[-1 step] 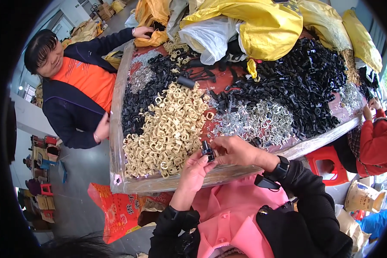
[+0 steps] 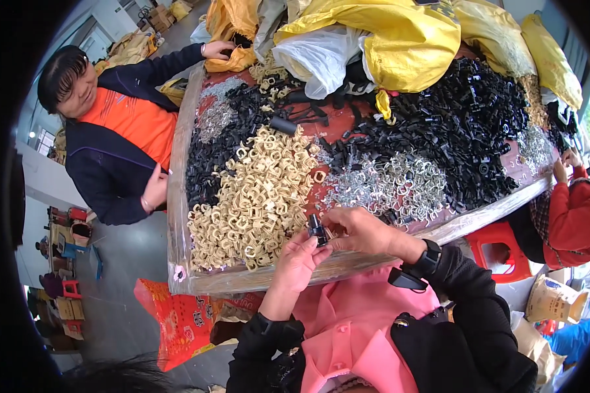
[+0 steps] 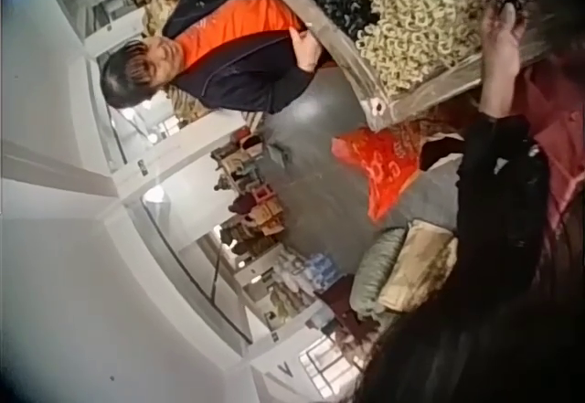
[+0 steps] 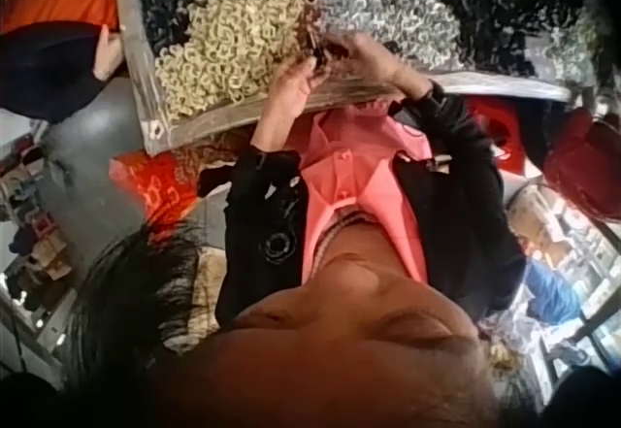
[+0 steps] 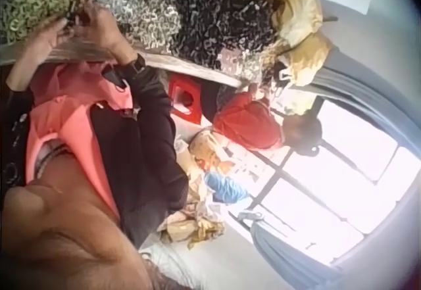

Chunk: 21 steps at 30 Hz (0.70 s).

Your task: The person picks up a black plastic component and a metal clip by hand, then presses the clip into the component. They repeat this process, assembling several units and placing the finished pieces back onto the work table.

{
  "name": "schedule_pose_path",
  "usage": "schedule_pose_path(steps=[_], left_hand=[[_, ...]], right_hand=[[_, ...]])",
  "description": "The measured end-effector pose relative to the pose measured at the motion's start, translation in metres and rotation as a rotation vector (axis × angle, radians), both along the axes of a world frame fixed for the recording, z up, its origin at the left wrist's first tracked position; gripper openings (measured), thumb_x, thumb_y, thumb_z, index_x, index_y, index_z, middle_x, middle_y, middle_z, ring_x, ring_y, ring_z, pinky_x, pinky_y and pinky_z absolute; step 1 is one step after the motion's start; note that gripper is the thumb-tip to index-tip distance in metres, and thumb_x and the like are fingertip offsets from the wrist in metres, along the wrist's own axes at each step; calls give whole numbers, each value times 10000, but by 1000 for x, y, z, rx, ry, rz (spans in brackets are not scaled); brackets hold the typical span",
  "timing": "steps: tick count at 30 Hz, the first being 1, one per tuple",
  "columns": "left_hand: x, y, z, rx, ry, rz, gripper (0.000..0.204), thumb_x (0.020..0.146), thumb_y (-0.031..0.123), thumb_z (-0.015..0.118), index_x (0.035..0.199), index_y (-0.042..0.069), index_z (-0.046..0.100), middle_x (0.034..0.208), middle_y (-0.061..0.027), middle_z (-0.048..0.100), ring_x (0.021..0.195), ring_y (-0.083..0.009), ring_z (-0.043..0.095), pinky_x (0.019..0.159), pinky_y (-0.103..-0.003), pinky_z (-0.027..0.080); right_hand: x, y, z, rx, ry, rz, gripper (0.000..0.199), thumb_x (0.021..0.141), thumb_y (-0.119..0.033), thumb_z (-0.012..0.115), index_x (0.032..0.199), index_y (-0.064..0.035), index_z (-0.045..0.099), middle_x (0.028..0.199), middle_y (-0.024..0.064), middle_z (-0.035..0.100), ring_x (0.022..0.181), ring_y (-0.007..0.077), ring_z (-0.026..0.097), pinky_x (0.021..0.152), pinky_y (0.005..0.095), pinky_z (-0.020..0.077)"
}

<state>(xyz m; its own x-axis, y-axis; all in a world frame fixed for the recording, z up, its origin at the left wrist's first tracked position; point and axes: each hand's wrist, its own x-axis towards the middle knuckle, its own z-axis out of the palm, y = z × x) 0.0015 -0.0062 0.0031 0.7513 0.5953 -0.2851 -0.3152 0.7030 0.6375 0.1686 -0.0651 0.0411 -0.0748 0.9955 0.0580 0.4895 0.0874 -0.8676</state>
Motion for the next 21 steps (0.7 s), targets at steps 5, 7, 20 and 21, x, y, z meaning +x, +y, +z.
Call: schedule_pose_path(steps=[5,7,20,21], left_hand=[[3,-2,5,-200,-108,-114,226,794,92,521,1002,7,502,943,-81,570,867,-173,558,783,-300,464],[4,-3,5,-235,-123,-133,231,795,100,520,1005,5,500,946,-83,569,864,-174,559,784,-299,466],[5,-4,-3,-156,-27,-185,246,788,89,533,1013,-3,495,942,-105,568,869,-243,570,707,-261,498],[5,-5,-2,-151,-21,-189,245,787,87,536,1012,-2,497,938,-105,569,854,-246,575,695,-259,500]], right_hand=[[-4,-20,-7,145,107,-148,320,702,-171,652,957,-26,526,755,71,531,632,157,530,562,269,428],[-6,-26,-12,137,171,-174,299,706,-174,649,938,-26,532,745,66,533,626,151,527,557,262,424],[7,-28,-12,248,170,-165,125,758,-138,589,774,-22,545,685,59,536,590,171,521,516,266,404],[7,-27,-9,267,130,-123,119,762,-133,582,769,-21,542,683,63,536,584,183,521,514,272,405]])
